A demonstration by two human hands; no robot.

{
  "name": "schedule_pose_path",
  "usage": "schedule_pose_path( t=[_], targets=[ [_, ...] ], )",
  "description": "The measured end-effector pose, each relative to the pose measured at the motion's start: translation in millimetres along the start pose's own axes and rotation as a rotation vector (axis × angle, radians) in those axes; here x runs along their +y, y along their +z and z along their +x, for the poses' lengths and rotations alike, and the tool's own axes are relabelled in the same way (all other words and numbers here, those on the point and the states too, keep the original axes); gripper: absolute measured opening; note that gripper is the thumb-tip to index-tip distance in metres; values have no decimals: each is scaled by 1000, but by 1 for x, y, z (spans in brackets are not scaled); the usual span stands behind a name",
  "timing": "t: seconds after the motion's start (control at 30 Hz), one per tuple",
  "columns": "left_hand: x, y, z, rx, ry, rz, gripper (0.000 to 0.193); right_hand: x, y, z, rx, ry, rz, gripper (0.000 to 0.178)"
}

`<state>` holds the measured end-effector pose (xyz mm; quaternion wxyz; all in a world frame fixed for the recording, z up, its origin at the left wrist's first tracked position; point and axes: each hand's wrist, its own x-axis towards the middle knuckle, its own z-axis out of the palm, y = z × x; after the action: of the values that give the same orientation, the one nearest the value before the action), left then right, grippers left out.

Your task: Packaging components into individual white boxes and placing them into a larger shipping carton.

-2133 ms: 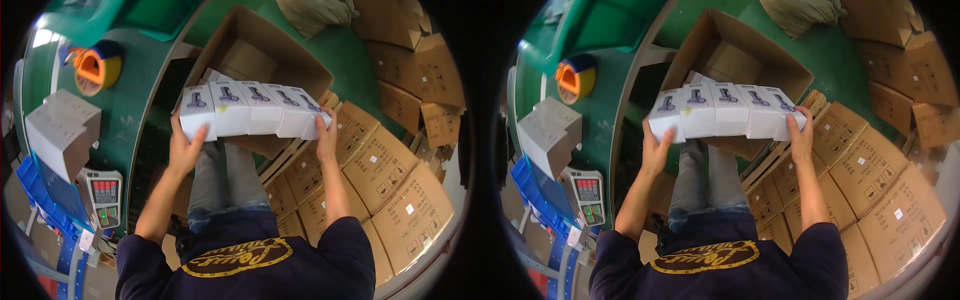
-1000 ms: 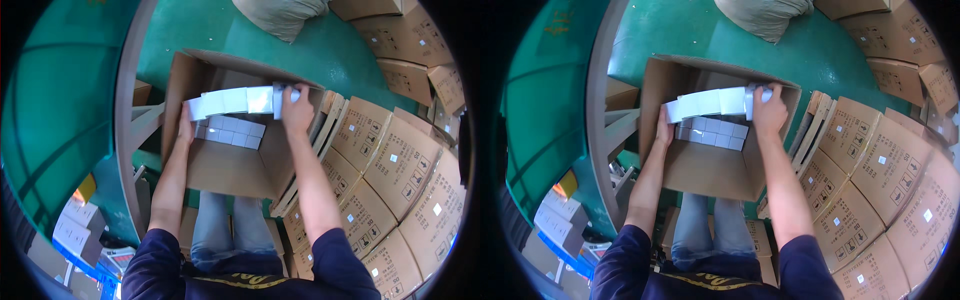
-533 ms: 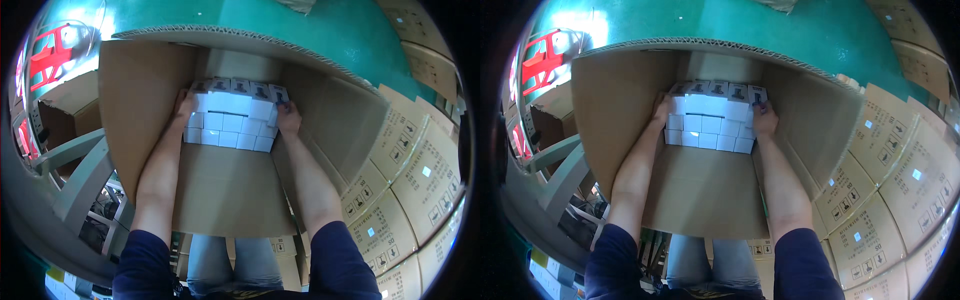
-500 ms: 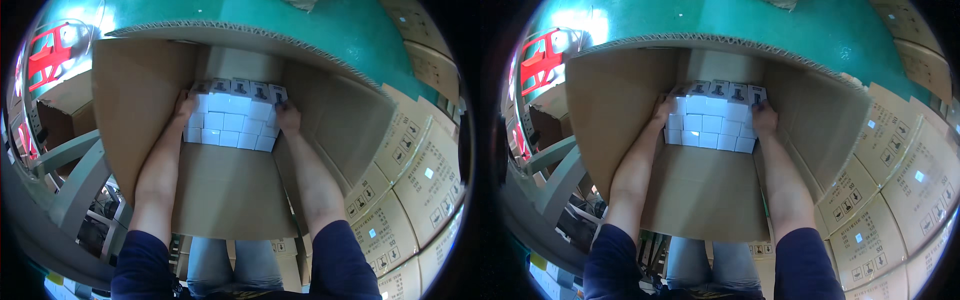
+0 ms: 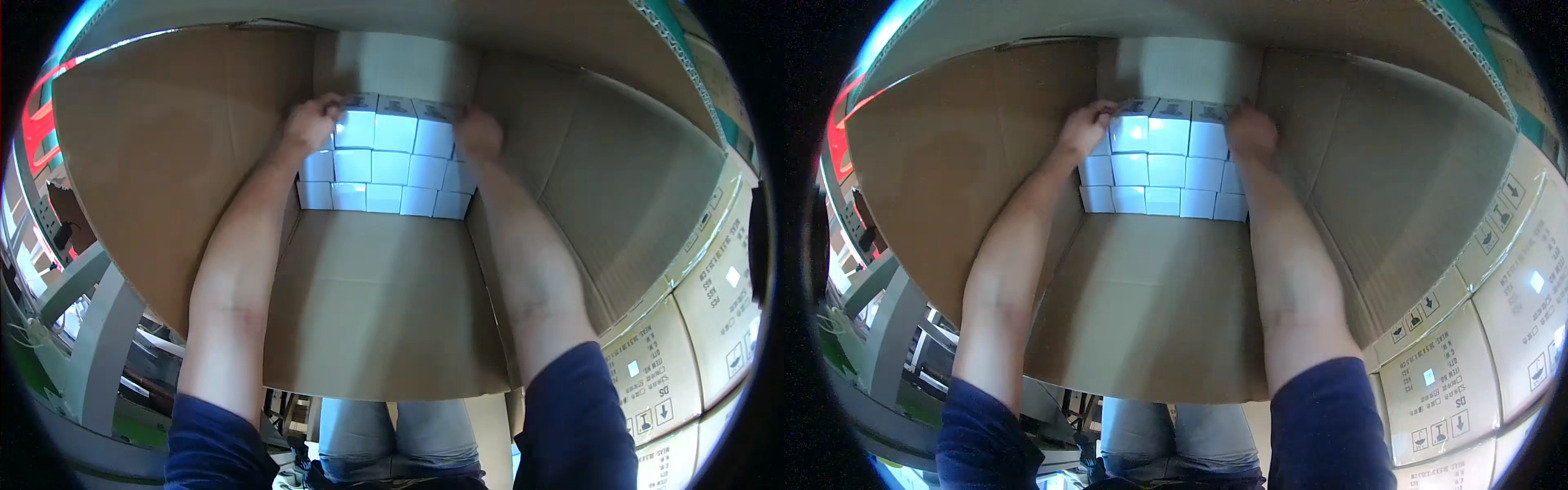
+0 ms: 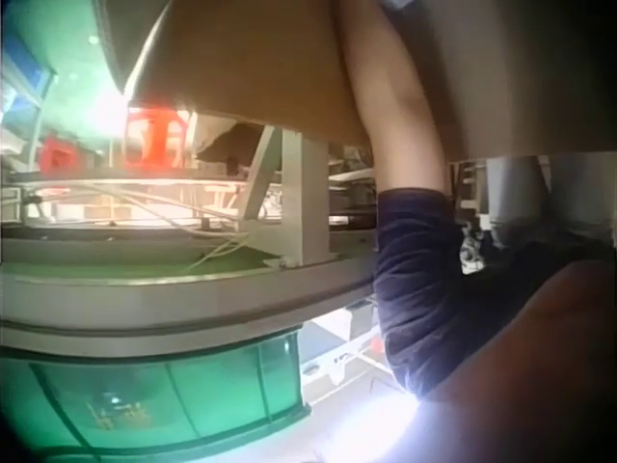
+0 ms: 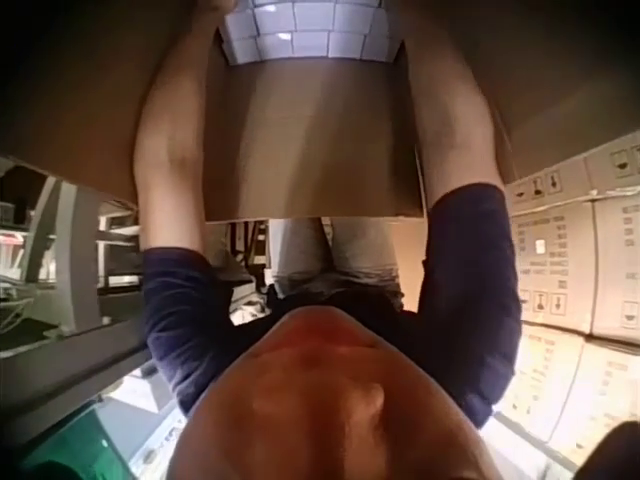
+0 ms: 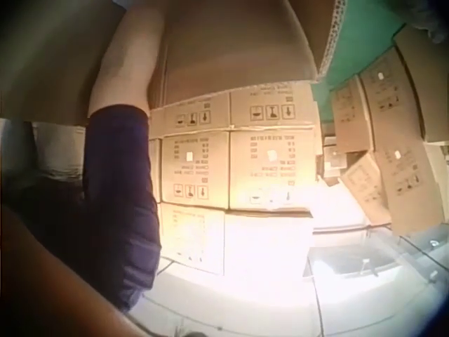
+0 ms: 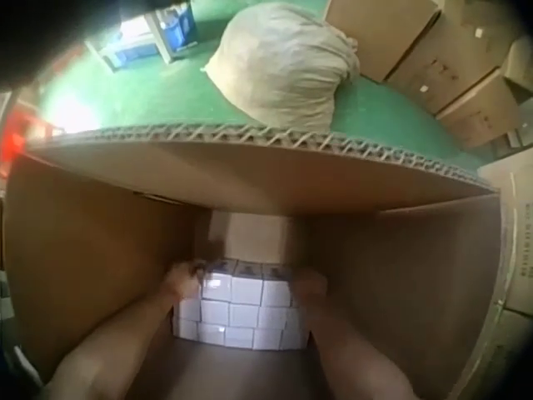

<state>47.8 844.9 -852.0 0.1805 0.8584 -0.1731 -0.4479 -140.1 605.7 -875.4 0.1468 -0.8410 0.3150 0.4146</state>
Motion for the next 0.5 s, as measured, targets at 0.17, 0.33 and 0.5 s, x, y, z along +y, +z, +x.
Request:
schedule_pose_path(
  t=[0.17, 0.33, 0.5],
  targets=[
    [12, 8, 1, 1, 199, 95, 20, 10, 33, -2, 539, -67, 246, 30],
    [-28, 11, 12, 204, 103, -354, 16, -82, 12, -30, 272, -709, 491, 49],
    [-2, 26, 9, 490, -184, -1277, 15, -113, 3, -39, -17, -434, 145, 64]
  ],
)
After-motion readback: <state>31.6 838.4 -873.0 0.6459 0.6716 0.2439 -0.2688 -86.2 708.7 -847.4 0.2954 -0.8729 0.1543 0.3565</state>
